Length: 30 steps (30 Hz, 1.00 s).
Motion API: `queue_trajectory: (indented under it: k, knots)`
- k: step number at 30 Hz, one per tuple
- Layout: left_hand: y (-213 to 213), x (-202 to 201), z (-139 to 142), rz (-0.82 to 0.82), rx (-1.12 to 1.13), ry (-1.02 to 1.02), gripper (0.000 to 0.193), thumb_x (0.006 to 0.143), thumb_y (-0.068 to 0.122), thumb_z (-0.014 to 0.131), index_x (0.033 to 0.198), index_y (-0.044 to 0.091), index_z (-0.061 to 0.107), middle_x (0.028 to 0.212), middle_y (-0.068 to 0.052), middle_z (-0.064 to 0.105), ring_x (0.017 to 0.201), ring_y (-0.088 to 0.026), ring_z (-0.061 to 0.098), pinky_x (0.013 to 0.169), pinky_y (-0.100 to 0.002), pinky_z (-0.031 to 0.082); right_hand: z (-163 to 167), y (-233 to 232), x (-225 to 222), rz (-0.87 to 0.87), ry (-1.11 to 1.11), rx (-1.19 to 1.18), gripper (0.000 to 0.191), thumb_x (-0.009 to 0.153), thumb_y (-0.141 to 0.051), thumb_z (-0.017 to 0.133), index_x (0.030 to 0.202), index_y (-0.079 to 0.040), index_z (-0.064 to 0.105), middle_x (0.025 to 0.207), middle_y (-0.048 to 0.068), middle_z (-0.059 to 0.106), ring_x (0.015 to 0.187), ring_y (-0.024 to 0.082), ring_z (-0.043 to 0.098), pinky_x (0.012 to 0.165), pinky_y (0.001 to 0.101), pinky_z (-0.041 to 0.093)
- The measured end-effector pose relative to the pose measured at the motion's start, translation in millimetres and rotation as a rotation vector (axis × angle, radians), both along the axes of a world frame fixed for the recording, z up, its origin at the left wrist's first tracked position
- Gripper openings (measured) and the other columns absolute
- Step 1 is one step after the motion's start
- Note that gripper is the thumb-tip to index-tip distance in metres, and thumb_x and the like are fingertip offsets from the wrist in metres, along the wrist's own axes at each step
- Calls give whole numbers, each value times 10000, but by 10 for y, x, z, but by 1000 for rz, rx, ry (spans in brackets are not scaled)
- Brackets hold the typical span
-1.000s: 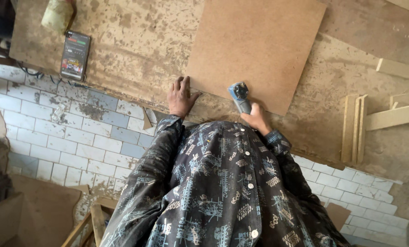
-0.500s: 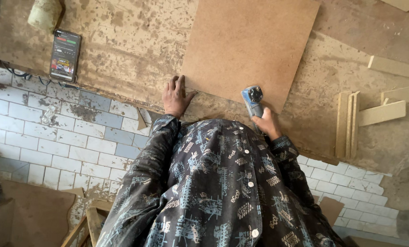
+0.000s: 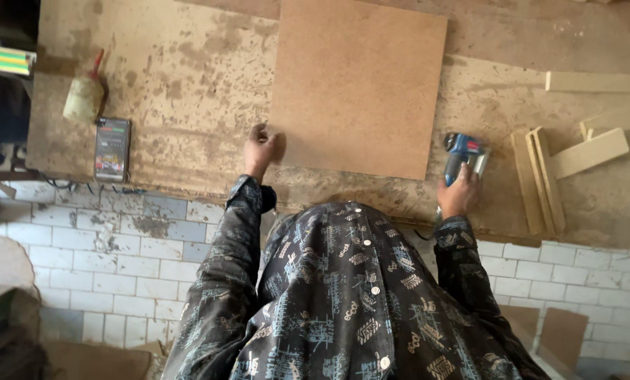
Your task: The person positions a square hardboard panel on a workbench, aligns wooden strips along its edges, and uses a pneumatic nail gun to fasten the strips to the panel. They pick up and reposition strips, adjust the panel, and move around the bench while fitting pieces together.
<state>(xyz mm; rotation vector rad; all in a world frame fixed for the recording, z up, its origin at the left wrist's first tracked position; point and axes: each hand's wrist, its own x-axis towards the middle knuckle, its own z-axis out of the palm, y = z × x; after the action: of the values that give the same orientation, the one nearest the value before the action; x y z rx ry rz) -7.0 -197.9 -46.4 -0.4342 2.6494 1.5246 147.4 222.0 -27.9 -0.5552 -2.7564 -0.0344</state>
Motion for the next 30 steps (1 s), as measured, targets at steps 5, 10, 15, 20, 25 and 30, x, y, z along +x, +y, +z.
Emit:
queue_trajectory:
  k: [5,10,15,20,25,30]
  knots:
    - [26,-108,167,-231,232,-275,378,999,342,677,844,1,727,638,-42,651,556,-122,586,538,-330,461,-244,-548,-9,159,-247,-698,650,823,-365,840,1331,-44,591,819,86,764,726,239,718,652,395,551]
    - [-29,492,99,-345,197,-64,364,1023,220,644,708,39,625,613,-22,579,572,-86,487,530,-274,372,-236,-837,-215,26,-439,-1189,983,824,-411,804,1582,-120,250,1381,197,480,1122,326,601,825,427,561]
    - [32,1084,-159,-93,550,-422,301,972,191,728,708,103,614,650,-3,629,570,-88,516,556,-241,400,-157,-185,-358,435,-197,-838,918,862,-349,856,1572,-68,346,1565,249,447,1406,355,460,1067,540,413]
    - [1060,1350,-394,-102,629,-669,96,992,161,677,966,71,701,816,-3,666,708,-81,603,673,-250,507,-158,1218,0,3,324,-789,420,928,-122,637,1336,-23,615,1276,190,687,1221,319,661,1065,394,502]
    - [1975,1089,-447,-241,825,-586,152,999,129,614,1095,80,720,928,-50,764,748,-122,684,672,-275,547,-15,2478,732,-428,-78,-392,585,921,-330,703,1444,-86,609,1274,253,650,1156,465,582,990,519,438]
    - [1897,962,-457,-285,633,-466,147,1028,156,627,1103,64,713,962,-36,757,794,-104,690,681,-268,518,29,2936,885,-439,-318,-348,662,869,-491,731,1408,-122,619,1260,201,686,1180,412,613,1027,547,452]
